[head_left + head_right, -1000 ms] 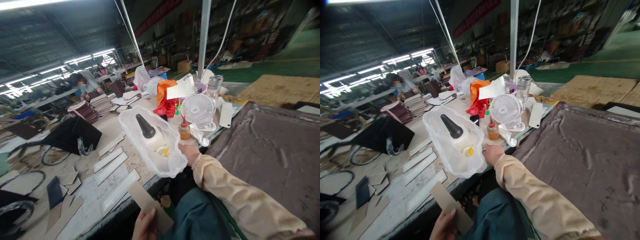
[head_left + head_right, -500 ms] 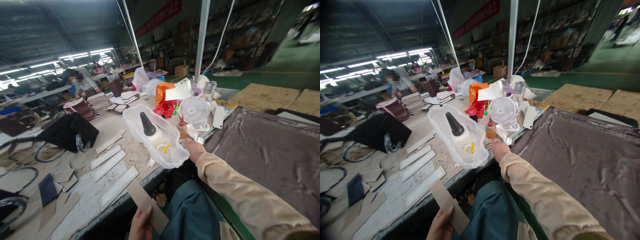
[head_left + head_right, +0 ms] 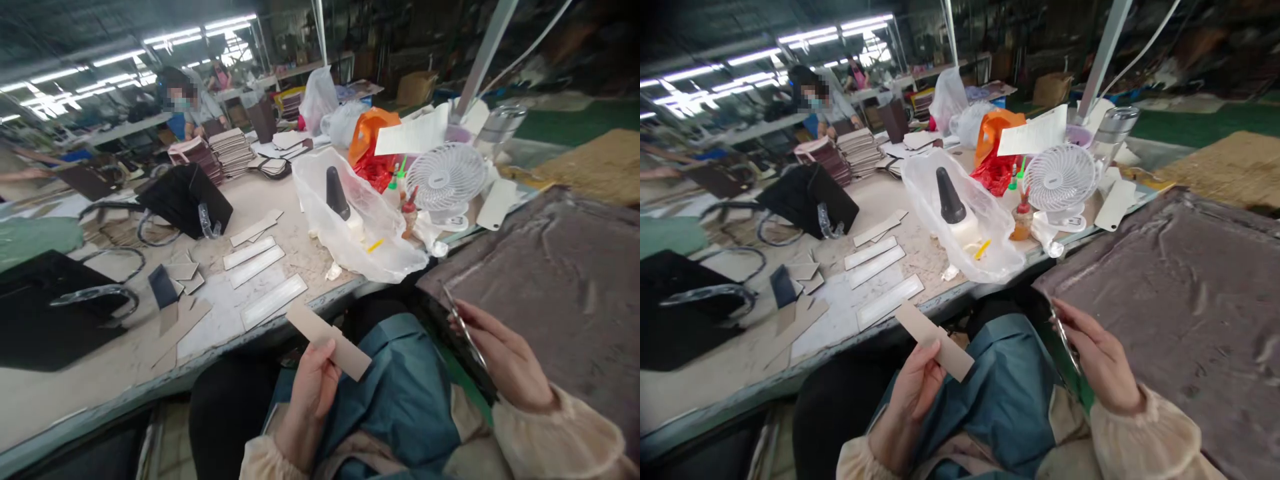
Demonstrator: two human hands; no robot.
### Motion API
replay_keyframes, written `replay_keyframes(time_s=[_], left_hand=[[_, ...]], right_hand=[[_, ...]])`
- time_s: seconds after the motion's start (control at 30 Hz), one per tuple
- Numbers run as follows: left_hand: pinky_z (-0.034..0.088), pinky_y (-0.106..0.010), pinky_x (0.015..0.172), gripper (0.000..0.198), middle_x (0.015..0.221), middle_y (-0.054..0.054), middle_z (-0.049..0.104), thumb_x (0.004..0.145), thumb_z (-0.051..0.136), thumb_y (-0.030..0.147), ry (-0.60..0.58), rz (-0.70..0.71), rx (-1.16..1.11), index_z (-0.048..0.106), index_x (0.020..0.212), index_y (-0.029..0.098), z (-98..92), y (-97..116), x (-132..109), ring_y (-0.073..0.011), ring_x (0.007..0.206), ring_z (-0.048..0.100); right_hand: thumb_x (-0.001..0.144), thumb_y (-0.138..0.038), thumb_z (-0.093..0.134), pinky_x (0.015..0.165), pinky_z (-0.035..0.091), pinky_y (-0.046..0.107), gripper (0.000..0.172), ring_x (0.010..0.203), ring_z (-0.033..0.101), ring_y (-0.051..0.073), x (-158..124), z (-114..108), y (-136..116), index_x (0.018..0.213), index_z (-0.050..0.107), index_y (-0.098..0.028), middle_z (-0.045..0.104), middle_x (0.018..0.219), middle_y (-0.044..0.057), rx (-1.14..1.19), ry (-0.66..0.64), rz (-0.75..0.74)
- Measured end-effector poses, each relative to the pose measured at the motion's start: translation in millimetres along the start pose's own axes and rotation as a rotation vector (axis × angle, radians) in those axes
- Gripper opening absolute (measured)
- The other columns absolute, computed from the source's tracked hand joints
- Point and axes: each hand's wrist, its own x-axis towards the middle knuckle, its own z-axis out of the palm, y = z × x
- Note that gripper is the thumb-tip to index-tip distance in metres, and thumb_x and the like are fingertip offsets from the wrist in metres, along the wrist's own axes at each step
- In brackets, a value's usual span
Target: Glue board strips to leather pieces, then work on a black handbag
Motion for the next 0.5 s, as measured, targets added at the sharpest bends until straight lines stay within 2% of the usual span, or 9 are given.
replay_keyframes(time_s=[0.07, 0.13, 0.23, 0.33, 0.5], left_hand=[[0.053, -0.029, 0.080, 0.028, 0.094, -0.006, 0.068, 0.067, 0.073, 0.012, 0.022, -0.015, -0.015, 0.065, 0.094, 0.014, -2.0, -1.9, -3.5, -0.0162, 0.085, 0.063], [0.053, -0.029, 0.077, 0.029, 0.093, -0.006, 0.068, 0.067, 0.073, 0.014, 0.039, -0.014, -0.015, 0.064, 0.095, 0.014, -5.8, -2.6, -7.5, -0.0161, 0.082, 0.063], [0.053, -0.029, 0.075, 0.030, 0.092, -0.006, 0.067, 0.067, 0.073, 0.016, 0.055, -0.003, -0.014, 0.063, 0.095, 0.014, -14.7, -1.5, -14.6, -0.0158, 0.079, 0.062], [0.053, -0.029, 0.073, 0.031, 0.090, -0.006, 0.067, 0.066, 0.074, 0.017, 0.066, 0.004, -0.014, 0.064, 0.094, 0.013, -24.3, 0.9, -22.3, -0.0158, 0.077, 0.062], [0.051, -0.028, 0.071, 0.033, 0.085, -0.006, 0.066, 0.065, 0.075, 0.020, 0.038, 0.050, 0.003, 0.063, 0.095, 0.011, -30.1, 6.8, -33.5, -0.0145, 0.072, 0.060]], right_hand=[[0.077, -0.044, 0.056, 0.080, 0.049, 0.035, 0.044, 0.092, 0.062, 0.025, -28.8, 16.7, -8.3, 0.113, 0.065, -0.019, 0.068, 0.099, 0.010, 0.168, -0.215, 0.181], [0.077, -0.044, 0.055, 0.072, 0.050, 0.033, 0.043, 0.080, 0.062, 0.023, -50.8, 33.8, -13.1, 0.106, 0.069, -0.016, 0.069, 0.088, 0.011, 0.224, -0.406, 0.325], [0.074, -0.041, 0.059, 0.074, 0.049, 0.031, 0.040, 0.080, 0.061, 0.021, -69.1, 51.5, -15.7, 0.103, 0.071, -0.016, 0.069, 0.091, 0.011, 0.278, -0.562, 0.488], [0.073, -0.040, 0.064, 0.080, 0.048, 0.030, 0.043, 0.086, 0.061, 0.020, -72.9, 60.4, -17.7, 0.110, 0.068, -0.019, 0.068, 0.099, 0.009, 0.295, -0.648, 0.522], [0.070, -0.044, 0.070, 0.078, 0.049, 0.030, 0.051, 0.085, 0.061, 0.020, -65.2, 82.9, -22.4, 0.115, 0.063, -0.021, 0.067, 0.097, 0.007, 0.059, -0.817, 0.413]])
